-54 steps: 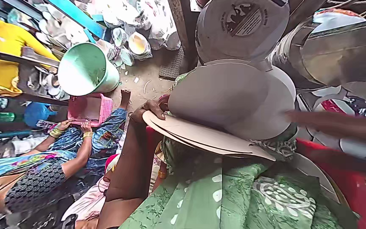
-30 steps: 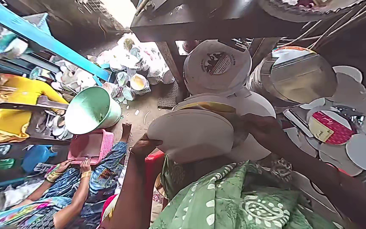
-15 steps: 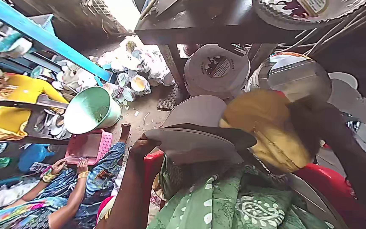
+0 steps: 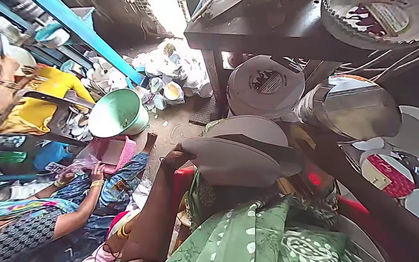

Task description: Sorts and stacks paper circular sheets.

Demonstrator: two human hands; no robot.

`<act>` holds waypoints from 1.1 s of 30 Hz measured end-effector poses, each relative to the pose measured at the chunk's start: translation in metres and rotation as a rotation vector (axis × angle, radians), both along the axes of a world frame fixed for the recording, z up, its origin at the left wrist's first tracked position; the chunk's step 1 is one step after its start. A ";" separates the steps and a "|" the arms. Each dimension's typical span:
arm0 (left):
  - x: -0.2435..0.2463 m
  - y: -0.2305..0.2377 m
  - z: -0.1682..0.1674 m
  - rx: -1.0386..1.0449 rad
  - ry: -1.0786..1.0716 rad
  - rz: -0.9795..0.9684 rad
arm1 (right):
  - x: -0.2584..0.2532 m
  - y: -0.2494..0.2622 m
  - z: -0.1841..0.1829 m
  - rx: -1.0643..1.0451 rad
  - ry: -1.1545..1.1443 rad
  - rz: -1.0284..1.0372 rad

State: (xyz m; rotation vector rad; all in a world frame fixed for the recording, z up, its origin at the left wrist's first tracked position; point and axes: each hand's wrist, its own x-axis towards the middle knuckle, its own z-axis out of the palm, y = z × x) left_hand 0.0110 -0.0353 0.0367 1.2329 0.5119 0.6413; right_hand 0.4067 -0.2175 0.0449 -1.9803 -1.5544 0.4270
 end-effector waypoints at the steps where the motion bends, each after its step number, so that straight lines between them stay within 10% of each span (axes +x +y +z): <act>1: -0.002 0.001 -0.001 0.013 -0.012 -0.042 | -0.014 0.008 0.011 0.121 0.014 0.056; 9: 0.004 0.014 -0.001 0.200 -0.133 -0.333 | -0.062 0.040 0.019 0.293 -0.051 0.209; 24: 0.011 0.001 -0.004 0.200 -0.048 -0.219 | -0.078 0.002 0.005 0.491 -0.325 0.100; 33: 0.018 -0.012 0.010 0.047 0.133 -0.001 | -0.061 -0.007 0.041 0.237 0.288 0.059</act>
